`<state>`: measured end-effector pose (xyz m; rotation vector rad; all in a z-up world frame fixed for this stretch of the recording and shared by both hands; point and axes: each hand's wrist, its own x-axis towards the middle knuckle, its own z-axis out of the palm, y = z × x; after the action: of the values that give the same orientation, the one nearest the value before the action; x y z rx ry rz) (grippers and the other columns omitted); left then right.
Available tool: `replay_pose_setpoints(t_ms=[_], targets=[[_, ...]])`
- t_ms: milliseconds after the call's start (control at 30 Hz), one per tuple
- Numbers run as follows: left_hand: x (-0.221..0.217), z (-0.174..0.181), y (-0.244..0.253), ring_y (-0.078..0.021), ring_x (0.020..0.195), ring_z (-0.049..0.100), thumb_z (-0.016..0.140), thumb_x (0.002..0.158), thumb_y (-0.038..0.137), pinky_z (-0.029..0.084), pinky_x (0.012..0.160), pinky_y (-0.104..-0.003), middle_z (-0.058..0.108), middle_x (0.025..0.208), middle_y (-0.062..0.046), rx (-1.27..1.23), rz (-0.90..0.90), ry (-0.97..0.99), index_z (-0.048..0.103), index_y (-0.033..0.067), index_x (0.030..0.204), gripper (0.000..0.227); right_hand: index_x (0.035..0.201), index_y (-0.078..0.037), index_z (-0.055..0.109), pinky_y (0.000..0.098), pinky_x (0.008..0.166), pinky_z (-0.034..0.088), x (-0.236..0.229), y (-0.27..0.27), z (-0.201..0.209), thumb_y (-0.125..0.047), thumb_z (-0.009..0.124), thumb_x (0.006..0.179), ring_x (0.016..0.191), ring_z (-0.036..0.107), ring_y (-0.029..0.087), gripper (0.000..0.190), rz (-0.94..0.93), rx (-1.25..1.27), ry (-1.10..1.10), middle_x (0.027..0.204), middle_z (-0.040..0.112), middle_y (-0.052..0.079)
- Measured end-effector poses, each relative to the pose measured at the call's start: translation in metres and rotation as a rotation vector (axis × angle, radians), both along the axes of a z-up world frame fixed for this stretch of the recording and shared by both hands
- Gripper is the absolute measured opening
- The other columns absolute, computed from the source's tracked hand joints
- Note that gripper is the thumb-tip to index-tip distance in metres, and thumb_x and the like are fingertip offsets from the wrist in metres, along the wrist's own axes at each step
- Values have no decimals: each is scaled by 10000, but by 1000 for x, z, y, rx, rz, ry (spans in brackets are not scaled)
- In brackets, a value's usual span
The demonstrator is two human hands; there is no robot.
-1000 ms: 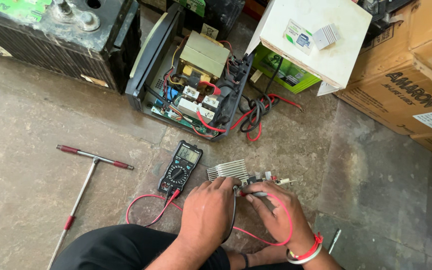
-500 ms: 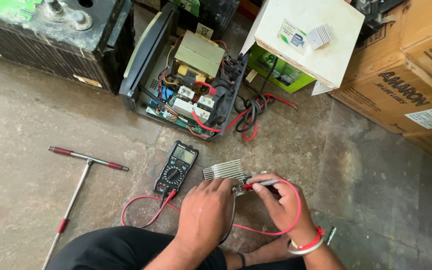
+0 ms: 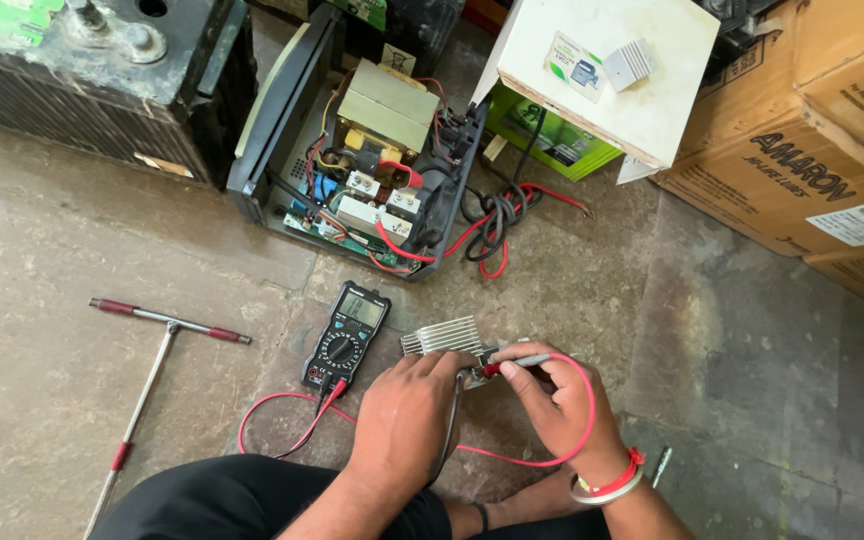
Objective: The person sits on the floor and uses a multimeter to test a circuit board with a heatsink. They hold the board and touch the multimeter probes to various points on the circuitry, flipping the board over to access different sides.
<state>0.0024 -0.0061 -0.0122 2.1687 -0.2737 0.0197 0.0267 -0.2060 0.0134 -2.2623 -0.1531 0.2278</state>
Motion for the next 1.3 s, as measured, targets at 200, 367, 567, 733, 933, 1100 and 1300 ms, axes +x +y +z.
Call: replay_pose_setpoints(t_ms=[200,367,567,733,933,1100,1300], targets=[[2,1,-1,-309,909,657,649,853,108,512,782,-431,709,950,-88,-21,-3,-7,667,100,1078,226,1044,-37,763,250,731,549,0,1,1,-133,673,939,805,712,108,168,-19,4,28,934,794,46],[1,-1,-1,-299,898,656,649,854,105,511,774,-429,700,924,-86,9,-10,17,668,103,1082,229,1040,-34,759,250,737,554,1,0,-2,-131,668,944,813,722,106,164,-8,11,16,935,795,46],[2,-1,0,-302,900,656,652,829,98,508,759,-429,700,925,-84,17,-3,-35,668,95,1059,230,1042,-37,762,257,736,557,1,2,-2,-126,667,940,808,727,115,165,-23,6,33,928,799,50],[-1,-3,-4,-288,899,656,636,879,117,506,752,-424,698,906,-70,58,24,-32,675,101,1036,162,1040,-37,760,262,744,559,0,2,0,-120,667,938,816,730,126,161,6,-1,11,941,798,53],[-2,-5,-4,-291,908,647,651,884,153,500,744,-422,699,904,-65,47,55,-90,690,109,1043,169,1032,-37,755,264,757,561,-2,4,0,-123,667,934,828,746,133,157,39,-23,-32,942,795,57],[-3,-7,-4,-280,924,642,658,879,167,499,752,-418,690,919,-59,48,54,-90,697,110,1052,187,1024,-48,764,278,716,561,-3,7,1,-145,681,919,773,742,148,166,-3,-79,13,903,801,58],[-4,-7,-3,-288,933,637,660,886,178,497,759,-420,684,943,-72,54,53,-82,689,92,1036,175,1017,-39,758,279,756,567,-4,6,-1,-142,670,929,831,762,158,162,37,-53,-44,941,799,69]])
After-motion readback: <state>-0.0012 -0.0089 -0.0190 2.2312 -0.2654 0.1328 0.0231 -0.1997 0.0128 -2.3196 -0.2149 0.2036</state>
